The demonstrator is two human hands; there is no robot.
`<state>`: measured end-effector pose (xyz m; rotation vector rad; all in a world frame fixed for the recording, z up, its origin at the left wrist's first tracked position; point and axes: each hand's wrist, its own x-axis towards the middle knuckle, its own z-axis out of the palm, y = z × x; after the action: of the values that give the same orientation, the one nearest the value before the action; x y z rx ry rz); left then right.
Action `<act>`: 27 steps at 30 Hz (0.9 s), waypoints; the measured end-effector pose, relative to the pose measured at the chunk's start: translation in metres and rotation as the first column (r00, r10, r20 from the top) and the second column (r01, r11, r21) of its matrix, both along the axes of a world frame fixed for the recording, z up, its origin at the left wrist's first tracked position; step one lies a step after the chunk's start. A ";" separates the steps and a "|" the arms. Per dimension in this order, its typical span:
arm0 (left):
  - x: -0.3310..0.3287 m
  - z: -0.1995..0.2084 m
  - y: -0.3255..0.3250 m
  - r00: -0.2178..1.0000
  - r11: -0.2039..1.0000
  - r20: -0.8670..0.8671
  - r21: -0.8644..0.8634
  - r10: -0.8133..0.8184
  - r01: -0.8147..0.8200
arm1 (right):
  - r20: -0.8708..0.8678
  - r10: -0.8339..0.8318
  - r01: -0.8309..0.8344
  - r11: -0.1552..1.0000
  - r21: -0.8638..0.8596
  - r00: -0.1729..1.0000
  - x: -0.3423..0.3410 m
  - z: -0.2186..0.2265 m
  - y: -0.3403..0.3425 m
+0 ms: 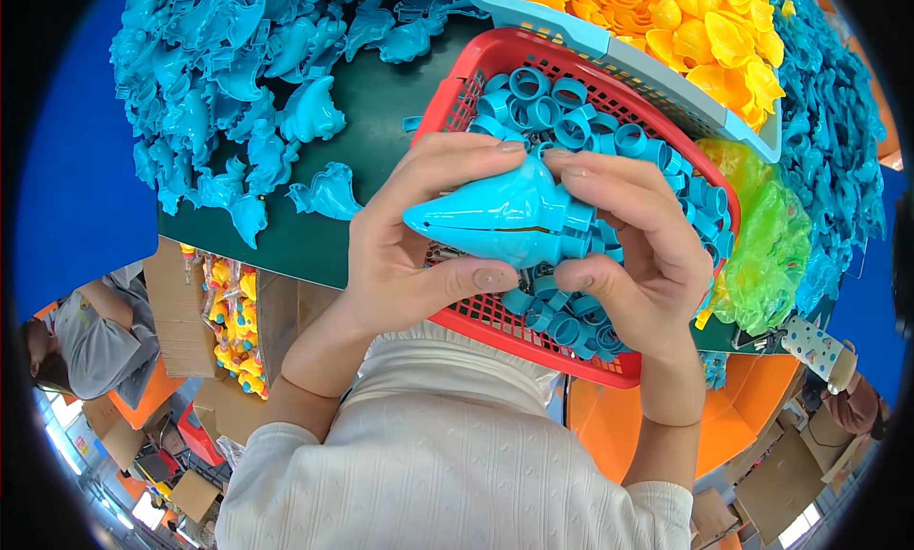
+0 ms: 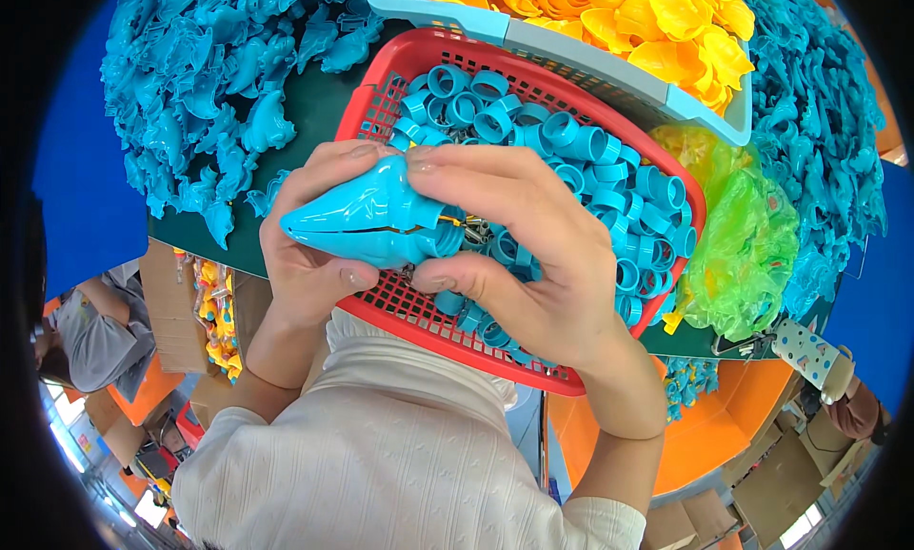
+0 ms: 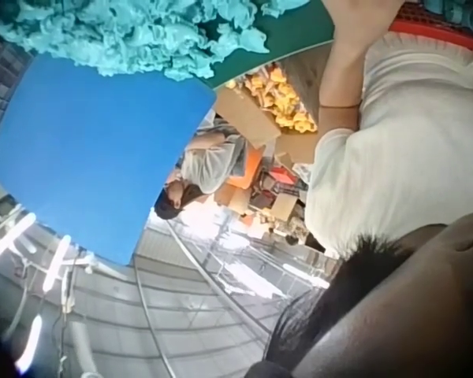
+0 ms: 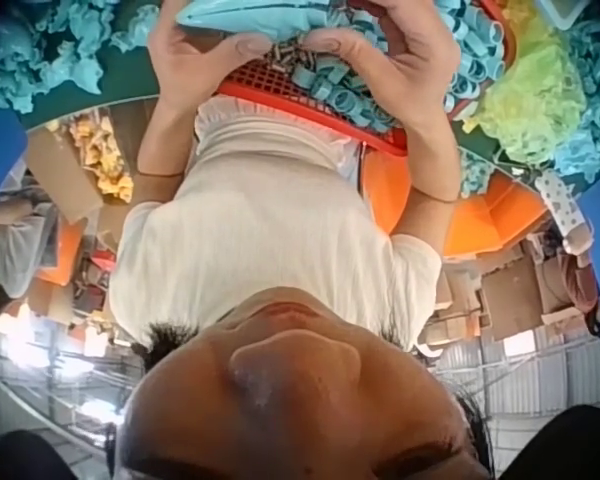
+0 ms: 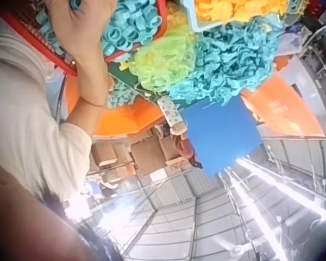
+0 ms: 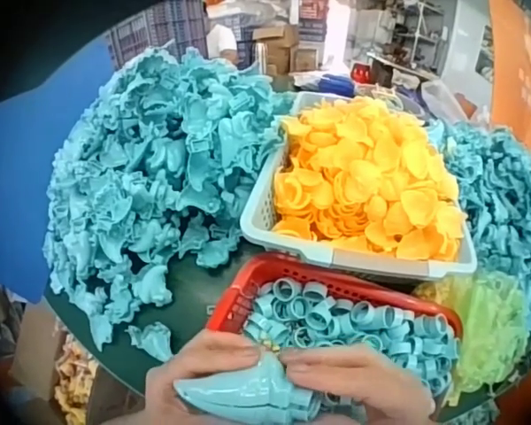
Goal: Assembling small plastic toy components by hand.
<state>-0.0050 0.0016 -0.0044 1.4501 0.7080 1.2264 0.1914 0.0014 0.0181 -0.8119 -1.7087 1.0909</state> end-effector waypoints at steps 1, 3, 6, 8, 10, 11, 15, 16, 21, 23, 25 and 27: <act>0.001 0.000 -0.001 0.999 0.999 0.032 -0.038 0.013 -0.011 | -0.001 0.000 0.000 1.000 -0.001 1.000 -0.001 -0.001 0.000; 0.004 0.000 0.002 1.000 1.000 0.023 0.001 -0.016 0.016 | -0.057 -0.076 0.078 0.996 0.036 0.995 -0.002 -0.004 -0.001; 0.006 -0.003 0.001 0.999 0.999 0.030 0.037 -0.033 0.032 | -0.051 -0.090 0.093 0.995 0.048 0.995 -0.002 -0.003 -0.002; 0.005 -0.003 -0.001 0.999 0.999 0.047 0.033 -0.024 0.023 | -0.038 -0.085 0.087 0.995 0.054 0.996 -0.002 -0.001 -0.002; 0.002 -0.002 -0.002 1.000 0.998 -0.007 0.055 -0.006 0.007 | -0.024 -0.078 0.079 0.995 0.060 0.997 -0.003 -0.001 -0.003; 0.003 0.000 -0.003 1.000 0.998 -0.007 0.055 -0.006 0.006 | -0.039 -0.084 0.086 0.995 0.041 0.996 -0.004 -0.001 -0.004; 0.003 0.003 -0.003 0.999 0.999 0.038 -0.029 0.030 -0.029 | -0.045 -0.106 0.105 0.994 -0.021 0.993 -0.005 -0.003 -0.003; 0.002 0.003 -0.002 0.999 0.999 0.007 0.014 0.032 -0.032 | -0.045 -0.103 0.103 0.995 -0.021 0.994 -0.004 -0.004 -0.002; 0.004 0.001 -0.004 0.999 0.999 0.011 -0.010 0.035 -0.035 | -0.022 -0.075 0.076 0.995 0.063 0.997 -0.005 -0.004 -0.001; 0.003 0.001 -0.004 0.999 0.999 0.015 -0.036 0.040 -0.039 | 0.034 -0.046 0.043 0.995 0.094 0.998 -0.005 -0.002 0.000; 0.003 -0.001 -0.002 1.000 1.000 0.018 -0.002 0.008 -0.008 | 0.091 -0.021 0.010 0.992 0.123 0.996 -0.002 0.000 -0.002; 0.003 -0.002 -0.002 0.999 1.000 0.044 -0.007 -0.008 0.008 | 0.151 -0.043 0.020 0.989 0.149 0.988 0.000 0.002 -0.005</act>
<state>-0.0015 -0.0003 -0.0061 1.4139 0.6752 1.2446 0.1917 -0.0033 0.0205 -0.8451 -1.8745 0.8881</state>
